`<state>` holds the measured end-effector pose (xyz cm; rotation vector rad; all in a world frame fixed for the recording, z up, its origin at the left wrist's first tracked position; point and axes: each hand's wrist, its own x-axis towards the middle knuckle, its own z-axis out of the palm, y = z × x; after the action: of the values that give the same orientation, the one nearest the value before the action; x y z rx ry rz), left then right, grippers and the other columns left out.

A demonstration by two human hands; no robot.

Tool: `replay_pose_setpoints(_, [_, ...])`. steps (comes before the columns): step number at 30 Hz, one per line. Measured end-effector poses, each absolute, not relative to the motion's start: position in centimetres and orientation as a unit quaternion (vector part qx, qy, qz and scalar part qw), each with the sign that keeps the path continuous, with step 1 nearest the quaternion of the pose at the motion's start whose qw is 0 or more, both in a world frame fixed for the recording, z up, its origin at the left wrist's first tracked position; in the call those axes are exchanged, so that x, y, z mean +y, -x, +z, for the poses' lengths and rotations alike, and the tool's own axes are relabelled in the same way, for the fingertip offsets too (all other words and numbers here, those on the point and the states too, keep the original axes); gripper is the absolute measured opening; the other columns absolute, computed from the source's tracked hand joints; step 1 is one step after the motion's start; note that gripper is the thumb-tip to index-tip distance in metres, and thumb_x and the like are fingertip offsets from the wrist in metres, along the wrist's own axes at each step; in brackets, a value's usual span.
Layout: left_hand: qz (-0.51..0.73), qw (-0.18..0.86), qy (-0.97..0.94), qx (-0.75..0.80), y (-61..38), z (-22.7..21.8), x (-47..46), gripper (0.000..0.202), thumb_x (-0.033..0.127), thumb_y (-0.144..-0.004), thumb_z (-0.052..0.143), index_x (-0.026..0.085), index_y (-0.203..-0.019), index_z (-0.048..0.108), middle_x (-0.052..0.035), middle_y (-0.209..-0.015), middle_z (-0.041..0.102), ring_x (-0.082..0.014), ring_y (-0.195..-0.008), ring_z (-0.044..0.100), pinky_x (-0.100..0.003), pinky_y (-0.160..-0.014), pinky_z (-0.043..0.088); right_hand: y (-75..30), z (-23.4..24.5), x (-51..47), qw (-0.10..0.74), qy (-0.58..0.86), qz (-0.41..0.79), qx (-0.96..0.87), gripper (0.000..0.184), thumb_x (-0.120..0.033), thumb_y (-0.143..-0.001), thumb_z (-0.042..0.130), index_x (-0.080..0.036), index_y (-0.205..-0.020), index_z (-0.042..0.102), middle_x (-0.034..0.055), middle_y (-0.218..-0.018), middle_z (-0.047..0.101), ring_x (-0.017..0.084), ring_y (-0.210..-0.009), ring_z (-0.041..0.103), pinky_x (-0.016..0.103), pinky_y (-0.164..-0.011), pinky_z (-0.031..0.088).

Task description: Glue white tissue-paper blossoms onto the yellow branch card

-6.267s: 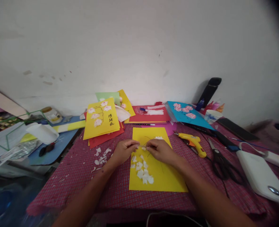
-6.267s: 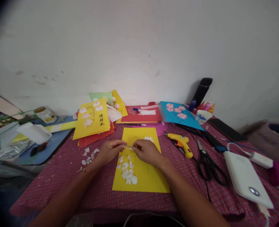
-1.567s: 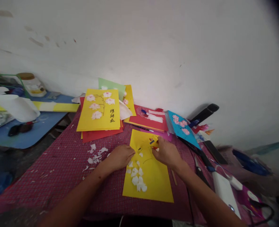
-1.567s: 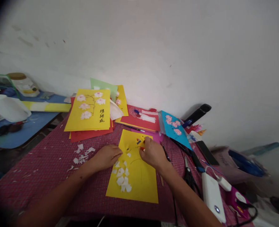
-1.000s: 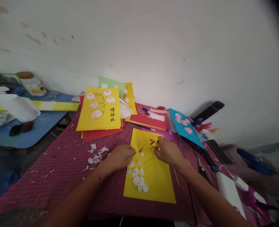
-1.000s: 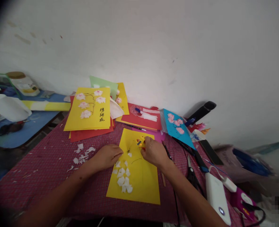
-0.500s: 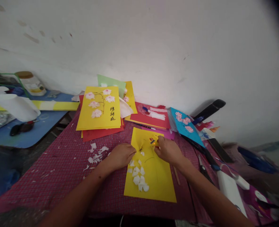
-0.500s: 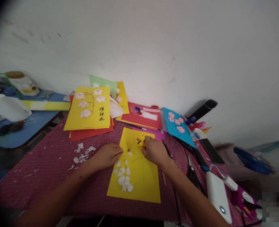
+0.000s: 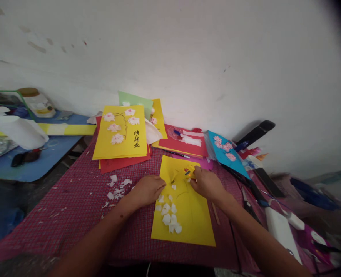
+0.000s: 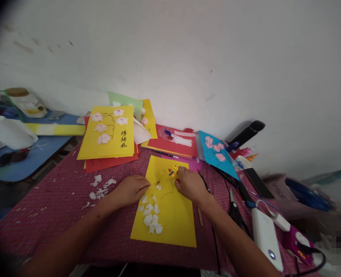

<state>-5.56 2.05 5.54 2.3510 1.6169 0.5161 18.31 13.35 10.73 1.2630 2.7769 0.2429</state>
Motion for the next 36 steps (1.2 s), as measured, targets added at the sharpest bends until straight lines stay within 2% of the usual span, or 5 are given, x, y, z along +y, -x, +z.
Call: replay_pose_setpoints(36, [0.192, 0.139, -0.804, 0.546, 5.8, 5.2, 2.1, 0.026, 0.025, -0.098, 0.043, 0.018, -0.093, 0.067, -0.0055, -0.09, 0.07, -0.0199, -0.088, 0.064, -0.032, -0.083, 0.047, -19.7, 11.6, 12.6, 0.063, -0.432, 0.067, 0.897, 0.012, -0.023, -0.087, 0.049, -0.015, -0.093, 0.055, 0.0094, -0.086, 0.071, 0.021, -0.072, 0.067, 0.029, -0.056, 0.028])
